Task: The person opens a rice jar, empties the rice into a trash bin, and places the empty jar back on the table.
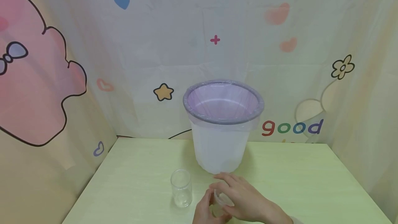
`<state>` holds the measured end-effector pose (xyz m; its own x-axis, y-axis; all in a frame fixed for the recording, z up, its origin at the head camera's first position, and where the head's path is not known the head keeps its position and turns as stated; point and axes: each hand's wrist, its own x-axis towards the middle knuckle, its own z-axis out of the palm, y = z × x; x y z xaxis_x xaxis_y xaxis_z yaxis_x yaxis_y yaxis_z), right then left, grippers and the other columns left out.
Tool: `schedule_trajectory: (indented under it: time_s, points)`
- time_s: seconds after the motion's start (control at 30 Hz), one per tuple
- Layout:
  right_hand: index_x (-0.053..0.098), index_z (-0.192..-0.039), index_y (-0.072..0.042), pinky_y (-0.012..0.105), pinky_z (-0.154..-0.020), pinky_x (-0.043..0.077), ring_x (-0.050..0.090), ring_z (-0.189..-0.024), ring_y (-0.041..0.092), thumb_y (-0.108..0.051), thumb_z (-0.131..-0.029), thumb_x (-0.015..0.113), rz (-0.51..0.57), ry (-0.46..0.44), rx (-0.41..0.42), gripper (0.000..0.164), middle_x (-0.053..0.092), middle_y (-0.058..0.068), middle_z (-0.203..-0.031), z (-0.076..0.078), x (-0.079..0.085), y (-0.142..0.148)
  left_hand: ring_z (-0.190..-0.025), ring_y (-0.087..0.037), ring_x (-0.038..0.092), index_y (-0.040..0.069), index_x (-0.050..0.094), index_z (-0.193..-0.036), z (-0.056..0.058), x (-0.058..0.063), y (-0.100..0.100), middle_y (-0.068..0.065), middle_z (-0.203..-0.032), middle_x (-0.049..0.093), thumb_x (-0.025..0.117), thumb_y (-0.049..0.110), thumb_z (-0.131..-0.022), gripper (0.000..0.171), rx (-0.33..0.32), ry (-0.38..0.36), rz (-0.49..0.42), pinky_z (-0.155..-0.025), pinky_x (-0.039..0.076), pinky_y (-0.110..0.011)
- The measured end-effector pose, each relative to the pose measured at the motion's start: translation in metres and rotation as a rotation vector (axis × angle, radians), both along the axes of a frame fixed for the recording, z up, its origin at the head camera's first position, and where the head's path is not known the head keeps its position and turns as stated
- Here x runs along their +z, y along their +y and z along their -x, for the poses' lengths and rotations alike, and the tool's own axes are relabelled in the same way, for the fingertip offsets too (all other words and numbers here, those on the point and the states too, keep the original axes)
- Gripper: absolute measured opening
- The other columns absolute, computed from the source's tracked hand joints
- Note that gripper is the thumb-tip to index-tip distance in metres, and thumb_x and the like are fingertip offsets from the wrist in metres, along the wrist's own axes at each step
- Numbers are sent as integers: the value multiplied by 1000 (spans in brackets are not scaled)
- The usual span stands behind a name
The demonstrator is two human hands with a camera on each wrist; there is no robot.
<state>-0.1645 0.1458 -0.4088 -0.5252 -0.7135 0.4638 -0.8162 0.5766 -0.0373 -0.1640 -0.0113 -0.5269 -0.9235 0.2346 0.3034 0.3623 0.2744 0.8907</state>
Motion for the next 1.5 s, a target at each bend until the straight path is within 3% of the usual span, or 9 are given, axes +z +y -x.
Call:
schedule_trajectory:
  time_s: [0.2, 0.37, 0.63, 0.83, 1.13, 1.5]
  points:
    - [60, -112, -16, 34, -78, 49, 55, -98, 15, -31, -73, 74, 77, 84, -107, 44, 58, -1, -110, 1, -1, -5, -99, -6, 57, 16, 47, -125, 0, 4, -1, 4, -108, 64, 77, 34, -70, 65, -29, -78, -5, -85, 46, -28]
    - [62, -108, -16, 31, -75, 48, 54, -90, 13, -34, -69, 75, 89, 91, -177, 45, 57, -3, -102, 1, 0, -6, -103, -8, 56, 14, 47, -126, -1, 6, 0, -4, -119, 61, 78, 33, -70, 66, -29, -88, -14, -84, 46, -27]
    - [64, -104, -17, 27, -68, 47, 51, -82, 11, -35, -68, 76, 105, 94, -220, 43, 55, -5, -94, 2, -2, -6, -103, -8, 57, 15, 48, -124, -2, 7, 1, -4, -117, 62, 79, 30, -70, 64, -28, -96, -44, -86, 47, -28]
    - [62, -105, -18, 24, -66, 45, 48, -81, 10, -38, -65, 77, 77, 79, -203, 48, 53, -6, -93, 1, -4, -6, -98, -5, 58, 17, 48, -124, -2, 6, 1, 3, -105, 65, 78, 33, -69, 64, -31, -93, -49, -86, 47, -28]
    - [61, -104, -20, 25, -68, 46, 48, -83, 10, -33, -64, 78, 71, 80, -148, 46, 53, -7, -96, 0, -5, -5, -89, -3, 58, 13, 47, -125, -1, 3, 1, -3, -102, 66, 78, 32, -70, 66, -36, -55, -52, -82, 48, -27]
    - [61, -104, -21, 25, -72, 47, 49, -87, 10, -29, -61, 82, 77, 75, -92, 49, 54, -6, -99, 2, -7, -5, -93, -4, 58, 23, 46, -126, -2, 2, 3, 1, -107, 65, 78, 32, -69, 66, -17, -68, -36, -86, 45, -27]
